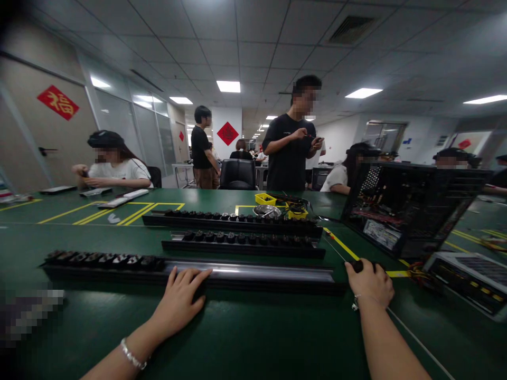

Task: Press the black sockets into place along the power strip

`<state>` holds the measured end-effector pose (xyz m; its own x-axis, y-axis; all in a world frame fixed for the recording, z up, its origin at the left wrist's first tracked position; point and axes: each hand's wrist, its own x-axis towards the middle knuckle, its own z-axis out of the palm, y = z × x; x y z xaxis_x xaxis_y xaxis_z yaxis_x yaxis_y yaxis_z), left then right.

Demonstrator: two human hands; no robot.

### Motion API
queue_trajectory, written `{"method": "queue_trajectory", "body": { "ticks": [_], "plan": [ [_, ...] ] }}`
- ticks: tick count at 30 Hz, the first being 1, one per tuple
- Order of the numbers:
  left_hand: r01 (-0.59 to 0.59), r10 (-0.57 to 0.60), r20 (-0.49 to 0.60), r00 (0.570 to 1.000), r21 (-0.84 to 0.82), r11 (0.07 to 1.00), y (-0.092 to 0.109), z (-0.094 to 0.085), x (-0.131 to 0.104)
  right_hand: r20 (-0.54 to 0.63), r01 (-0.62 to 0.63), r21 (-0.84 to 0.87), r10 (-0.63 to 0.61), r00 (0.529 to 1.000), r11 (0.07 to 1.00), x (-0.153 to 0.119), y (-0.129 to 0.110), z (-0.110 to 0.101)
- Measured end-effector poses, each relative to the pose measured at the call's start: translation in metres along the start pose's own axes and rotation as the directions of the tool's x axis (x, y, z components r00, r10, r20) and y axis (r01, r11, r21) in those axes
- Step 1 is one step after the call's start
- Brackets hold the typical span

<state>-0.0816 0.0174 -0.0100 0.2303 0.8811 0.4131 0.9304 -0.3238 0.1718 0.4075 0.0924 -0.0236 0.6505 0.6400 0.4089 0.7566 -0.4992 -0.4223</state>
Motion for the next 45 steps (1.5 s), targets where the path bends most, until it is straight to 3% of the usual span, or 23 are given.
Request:
{"method": "queue_trajectory", "body": {
  "ticks": [5, 7, 10, 13, 16, 20, 23, 37, 45],
  "plan": [
    [0.023, -0.026, -0.137, 0.99, -0.024, 0.999, -0.008, -0.006, 0.005, -0.18, 0.068, 0.101, -0.049, 0.982, 0.993, -0.006, -0.001, -0.009],
    [0.117, -0.108, -0.244, 0.964, 0.023, 0.993, -0.02, -0.011, 0.009, -0.271, 0.121, 0.126, -0.083, 0.959, 0.985, -0.011, -0.006, -0.016],
    [0.372, -0.314, -0.377, 0.872, 0.09, 0.924, -0.043, -0.016, 0.012, -0.34, 0.227, 0.103, -0.18, 0.923, 0.968, -0.026, -0.022, -0.026],
    [0.537, -0.484, -0.323, 0.813, 0.099, 0.837, -0.063, -0.014, 0.01, -0.247, 0.356, 0.062, -0.332, 0.911, 0.932, -0.054, -0.048, -0.033],
    [0.56, -0.518, -0.271, 0.812, 0.106, 0.822, -0.07, -0.011, 0.008, -0.098, 0.461, 0.055, -0.454, 0.885, 0.886, -0.089, -0.075, -0.035],
    [0.557, -0.51, -0.279, 0.813, 0.119, 0.822, -0.065, -0.012, 0.008, 0.153, 0.454, 0.038, -0.454, 0.878, 0.89, -0.125, -0.099, -0.036],
    [0.557, -0.516, -0.27, 0.813, 0.105, 0.824, -0.063, -0.014, 0.01, 0.266, 0.43, 0.029, -0.422, 0.867, 0.902, -0.133, -0.106, -0.04],
    [0.576, -0.563, -0.181, 0.807, 0.03, 0.817, -0.066, -0.022, 0.013, 0.343, 0.447, 0.061, -0.439, 0.83, 0.892, -0.127, -0.1, -0.048],
    [0.505, -0.481, -0.19, 0.856, 0.105, 0.857, -0.06, -0.02, 0.013, 0.352, 0.447, 0.064, -0.44, 0.826, 0.892, -0.126, -0.101, -0.05]
  ]
}}
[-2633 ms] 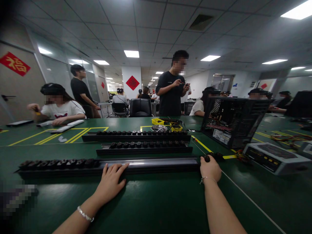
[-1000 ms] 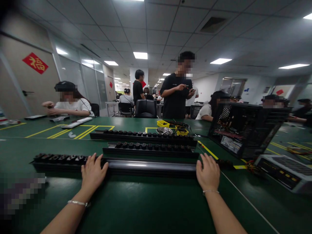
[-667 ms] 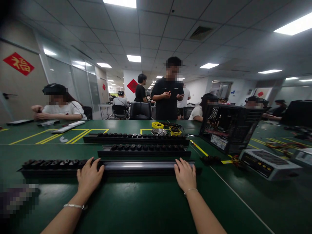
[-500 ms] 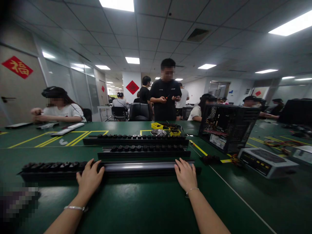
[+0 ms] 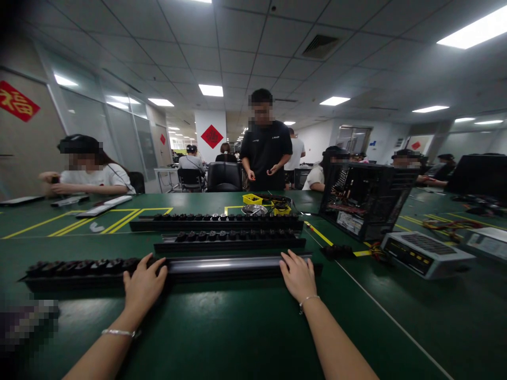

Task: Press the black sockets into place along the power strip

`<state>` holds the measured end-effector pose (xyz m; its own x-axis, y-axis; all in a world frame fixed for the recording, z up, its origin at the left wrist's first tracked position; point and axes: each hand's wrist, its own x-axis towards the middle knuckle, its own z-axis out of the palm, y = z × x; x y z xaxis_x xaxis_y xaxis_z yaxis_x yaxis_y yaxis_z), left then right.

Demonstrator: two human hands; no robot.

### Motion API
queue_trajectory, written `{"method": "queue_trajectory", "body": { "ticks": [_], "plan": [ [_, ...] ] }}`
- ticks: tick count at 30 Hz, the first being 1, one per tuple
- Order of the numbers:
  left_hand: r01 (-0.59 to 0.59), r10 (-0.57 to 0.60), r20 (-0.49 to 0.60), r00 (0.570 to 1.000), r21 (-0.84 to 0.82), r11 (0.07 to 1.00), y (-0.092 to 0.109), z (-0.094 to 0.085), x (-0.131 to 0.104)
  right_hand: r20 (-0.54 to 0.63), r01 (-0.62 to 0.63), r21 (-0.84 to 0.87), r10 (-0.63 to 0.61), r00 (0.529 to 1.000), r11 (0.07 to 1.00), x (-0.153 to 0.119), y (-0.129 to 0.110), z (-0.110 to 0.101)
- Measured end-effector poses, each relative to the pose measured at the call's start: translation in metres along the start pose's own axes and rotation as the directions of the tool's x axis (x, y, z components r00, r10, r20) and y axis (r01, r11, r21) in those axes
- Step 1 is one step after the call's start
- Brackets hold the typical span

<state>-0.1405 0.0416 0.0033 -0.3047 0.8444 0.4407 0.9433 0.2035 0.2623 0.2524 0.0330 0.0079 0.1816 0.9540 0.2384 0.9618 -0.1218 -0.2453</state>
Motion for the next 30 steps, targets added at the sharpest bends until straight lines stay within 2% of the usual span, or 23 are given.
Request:
{"method": "queue_trajectory", "body": {
  "ticks": [7, 17, 30],
  "plan": [
    [-0.034, 0.034, -0.01, 0.999, 0.016, 0.999, 0.001, 0.0015, -0.0011, -0.006, 0.015, 0.001, -0.015, 1.0, 1.0, 0.0003, 0.0001, -0.0004],
    [0.037, -0.037, 0.027, 0.999, -0.012, 0.999, 0.0039, 0.0012, -0.0023, -0.019, 0.02, -0.001, -0.02, 1.0, 1.0, 0.0012, 0.0019, 0.0026],
    [0.042, -0.041, 0.033, 0.999, -0.023, 0.999, 0.0016, 0.0036, -0.0006, -0.002, 0.009, 0.008, -0.009, 1.0, 1.0, 0.0004, 0.0006, 0.0001]
  ]
}}
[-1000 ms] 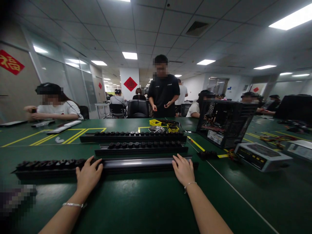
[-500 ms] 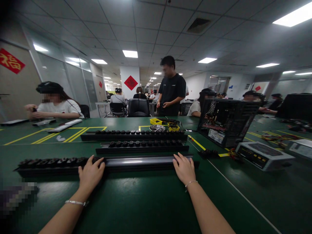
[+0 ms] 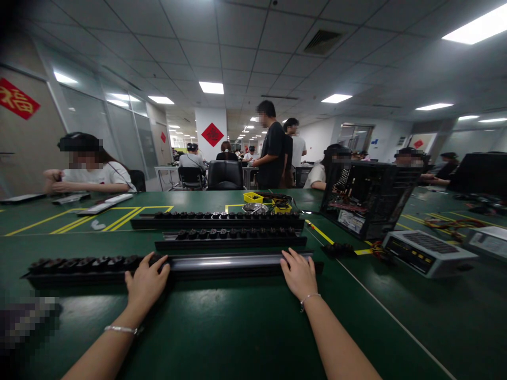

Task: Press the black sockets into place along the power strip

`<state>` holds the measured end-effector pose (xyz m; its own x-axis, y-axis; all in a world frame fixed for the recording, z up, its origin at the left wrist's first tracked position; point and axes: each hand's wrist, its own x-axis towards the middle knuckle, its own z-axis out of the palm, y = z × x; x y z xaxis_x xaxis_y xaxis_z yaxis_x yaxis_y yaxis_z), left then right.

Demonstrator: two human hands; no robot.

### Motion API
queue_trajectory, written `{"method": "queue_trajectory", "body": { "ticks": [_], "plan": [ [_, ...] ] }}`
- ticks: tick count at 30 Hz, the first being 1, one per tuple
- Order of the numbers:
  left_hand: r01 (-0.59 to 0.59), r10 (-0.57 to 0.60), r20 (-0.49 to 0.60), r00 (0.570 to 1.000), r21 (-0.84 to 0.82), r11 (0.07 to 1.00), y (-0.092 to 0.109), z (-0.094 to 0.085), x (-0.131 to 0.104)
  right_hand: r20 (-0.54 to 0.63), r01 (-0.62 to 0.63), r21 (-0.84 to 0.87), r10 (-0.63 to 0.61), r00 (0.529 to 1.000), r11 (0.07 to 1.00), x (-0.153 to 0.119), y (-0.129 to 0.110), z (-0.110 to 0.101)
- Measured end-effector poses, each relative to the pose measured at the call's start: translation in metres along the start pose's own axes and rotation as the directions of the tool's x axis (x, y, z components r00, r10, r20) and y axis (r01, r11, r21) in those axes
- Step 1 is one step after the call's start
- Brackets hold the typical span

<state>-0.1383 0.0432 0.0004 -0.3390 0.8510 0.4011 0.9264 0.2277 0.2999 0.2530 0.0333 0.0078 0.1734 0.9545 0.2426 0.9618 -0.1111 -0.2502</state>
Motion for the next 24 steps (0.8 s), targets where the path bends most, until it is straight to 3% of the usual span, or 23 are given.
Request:
{"method": "queue_trajectory", "body": {
  "ticks": [24],
  "plan": [
    [-0.117, 0.12, -0.051, 0.991, 0.059, 0.991, 0.0032, 0.0041, -0.0017, -0.01, 0.002, 0.006, -0.002, 1.0, 1.0, 0.0002, -0.0001, 0.0007]
  ]
}}
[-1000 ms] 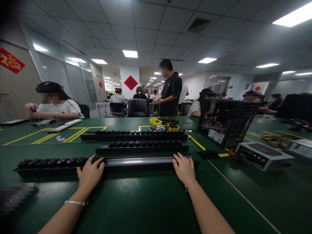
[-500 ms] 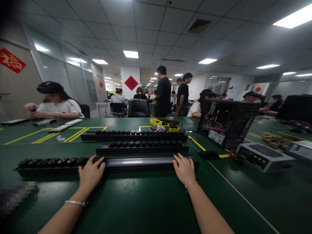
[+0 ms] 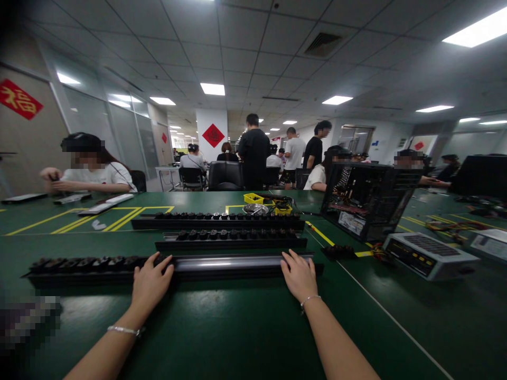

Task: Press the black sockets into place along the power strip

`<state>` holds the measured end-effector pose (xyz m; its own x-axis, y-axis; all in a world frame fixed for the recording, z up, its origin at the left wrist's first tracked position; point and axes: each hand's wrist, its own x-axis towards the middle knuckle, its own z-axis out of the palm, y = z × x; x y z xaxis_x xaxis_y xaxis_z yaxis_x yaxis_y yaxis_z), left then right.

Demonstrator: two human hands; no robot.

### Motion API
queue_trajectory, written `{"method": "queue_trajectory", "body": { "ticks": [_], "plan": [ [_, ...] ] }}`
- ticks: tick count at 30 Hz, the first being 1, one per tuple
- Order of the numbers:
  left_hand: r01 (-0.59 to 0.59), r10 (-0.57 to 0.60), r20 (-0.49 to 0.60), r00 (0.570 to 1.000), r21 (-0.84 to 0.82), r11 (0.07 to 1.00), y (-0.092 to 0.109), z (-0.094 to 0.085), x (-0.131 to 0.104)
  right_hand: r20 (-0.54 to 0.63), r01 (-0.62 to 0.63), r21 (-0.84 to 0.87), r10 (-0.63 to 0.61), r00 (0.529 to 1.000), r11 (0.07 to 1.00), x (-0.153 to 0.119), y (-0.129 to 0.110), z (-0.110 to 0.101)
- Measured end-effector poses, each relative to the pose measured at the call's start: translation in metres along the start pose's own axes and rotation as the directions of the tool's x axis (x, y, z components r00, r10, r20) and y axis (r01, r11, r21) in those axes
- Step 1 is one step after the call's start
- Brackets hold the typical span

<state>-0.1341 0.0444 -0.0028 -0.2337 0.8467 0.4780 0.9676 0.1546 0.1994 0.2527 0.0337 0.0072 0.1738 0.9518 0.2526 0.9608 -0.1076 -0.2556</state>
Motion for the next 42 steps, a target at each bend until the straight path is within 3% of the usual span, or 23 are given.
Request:
{"method": "queue_trajectory", "body": {
  "ticks": [11, 21, 42],
  "plan": [
    [-0.033, 0.033, 0.004, 0.999, 0.016, 0.999, 0.006, -0.001, -0.001, 0.004, -0.006, 0.002, 0.006, 1.0, 1.0, 0.0, 0.001, 0.0],
    [-0.096, 0.099, -0.062, 0.993, 0.037, 0.995, 0.007, 0.006, -0.003, -0.013, -0.005, -0.015, 0.005, 1.0, 1.0, 0.0, 0.0, 0.002],
    [-0.098, 0.1, -0.056, 0.993, 0.024, 0.995, 0.008, 0.007, -0.003, 0.013, -0.014, -0.006, 0.014, 1.0, 1.0, -0.001, -0.002, -0.002]
  ]
}}
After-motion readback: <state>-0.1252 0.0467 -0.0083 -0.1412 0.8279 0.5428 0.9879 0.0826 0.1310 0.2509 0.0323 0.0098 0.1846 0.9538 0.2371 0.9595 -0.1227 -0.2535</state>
